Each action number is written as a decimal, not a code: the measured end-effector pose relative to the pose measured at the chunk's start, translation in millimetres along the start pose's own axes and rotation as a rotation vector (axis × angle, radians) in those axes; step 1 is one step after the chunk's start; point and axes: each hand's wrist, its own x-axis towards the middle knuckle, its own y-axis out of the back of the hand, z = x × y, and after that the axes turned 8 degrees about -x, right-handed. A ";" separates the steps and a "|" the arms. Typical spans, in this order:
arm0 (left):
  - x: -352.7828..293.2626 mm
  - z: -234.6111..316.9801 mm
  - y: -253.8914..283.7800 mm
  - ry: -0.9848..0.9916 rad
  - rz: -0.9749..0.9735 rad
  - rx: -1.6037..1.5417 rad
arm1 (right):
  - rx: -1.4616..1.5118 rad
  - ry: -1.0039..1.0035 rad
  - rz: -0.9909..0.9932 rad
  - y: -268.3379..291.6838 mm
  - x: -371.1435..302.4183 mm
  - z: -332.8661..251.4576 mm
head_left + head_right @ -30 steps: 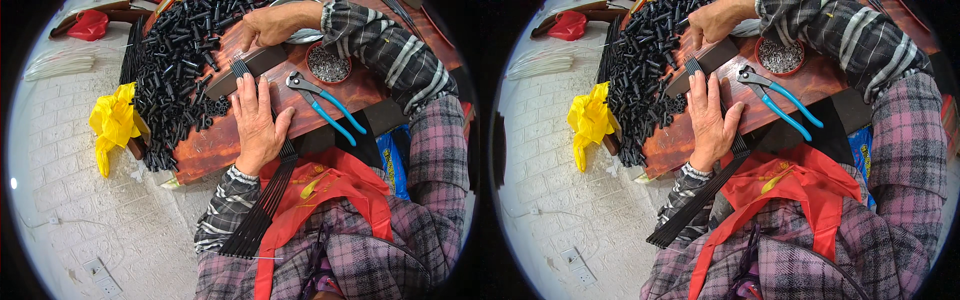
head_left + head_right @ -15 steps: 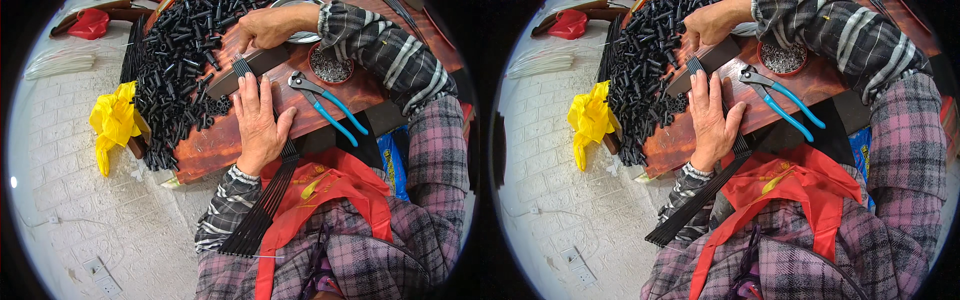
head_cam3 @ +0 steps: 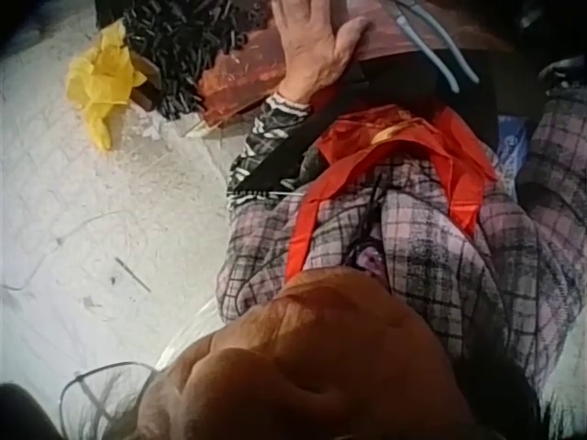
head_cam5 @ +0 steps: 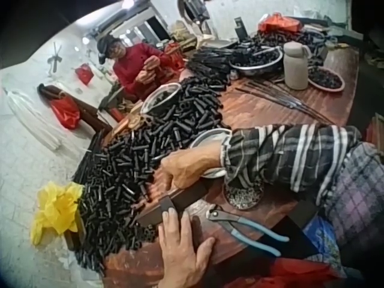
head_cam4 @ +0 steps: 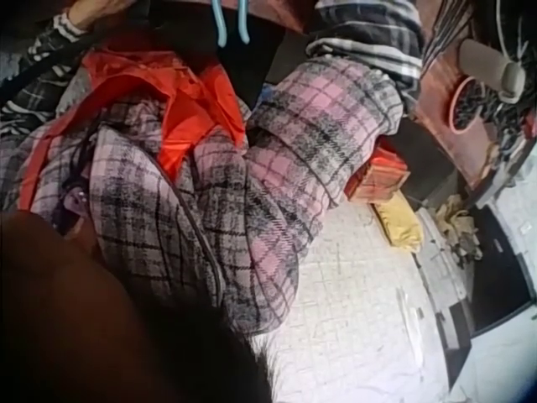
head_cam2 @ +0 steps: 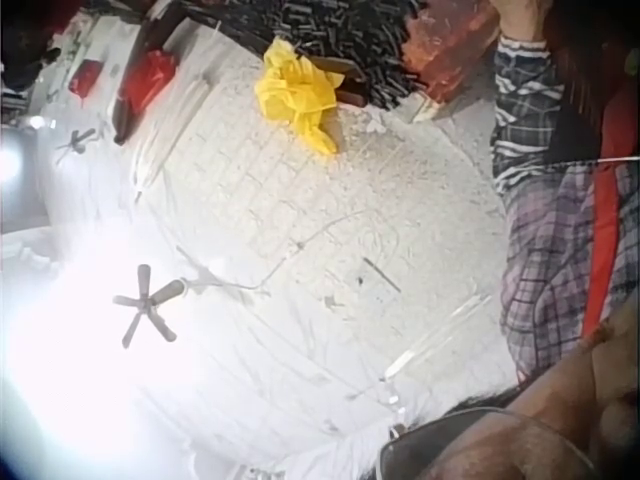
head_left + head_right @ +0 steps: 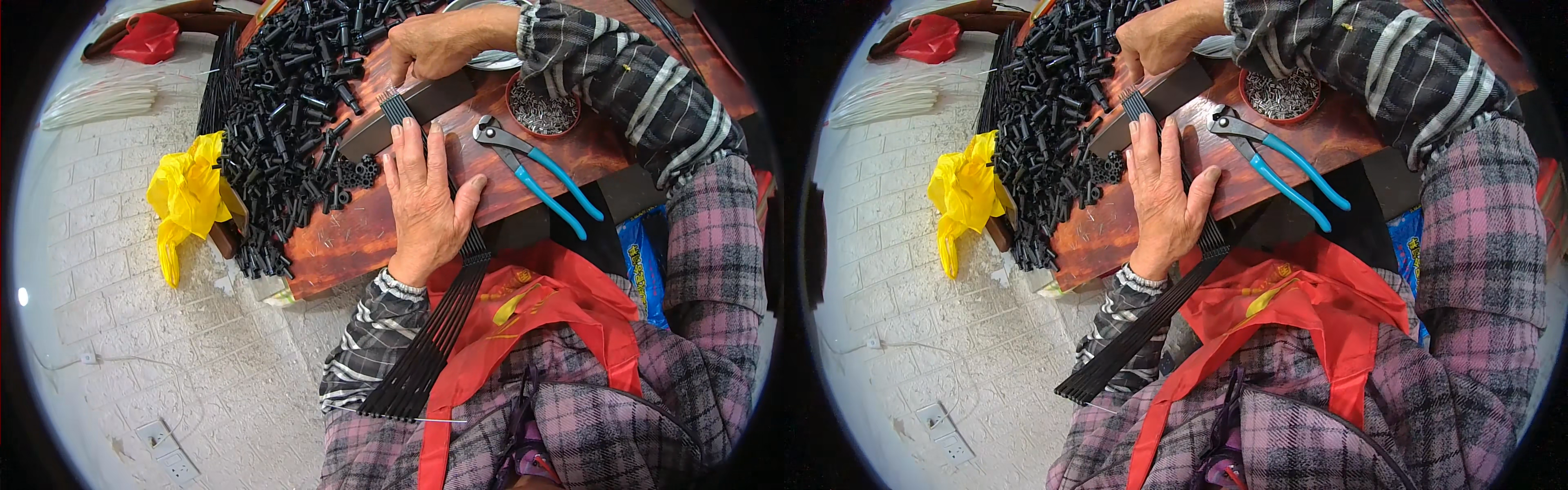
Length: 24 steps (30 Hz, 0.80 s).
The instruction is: Assembling wiring harnesses by attaching connectors and sleeves using pliers.
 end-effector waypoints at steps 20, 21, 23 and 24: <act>-24.4 26.6 14.2 -0.022 0.054 -0.003 | -0.037 -0.106 0.144 -16.0 -16.4 -52.2; -30.3 28.6 18.1 -0.025 0.053 0.007 | -0.046 -0.103 0.140 -8.1 -26.1 -64.6; -46.0 36.0 28.2 -0.032 0.063 0.007 | -0.001 -0.079 0.074 16.7 -54.5 -98.1; -56.8 41.2 35.9 -0.032 0.061 0.013 | 0.211 -0.015 -0.120 31.8 -72.7 -122.5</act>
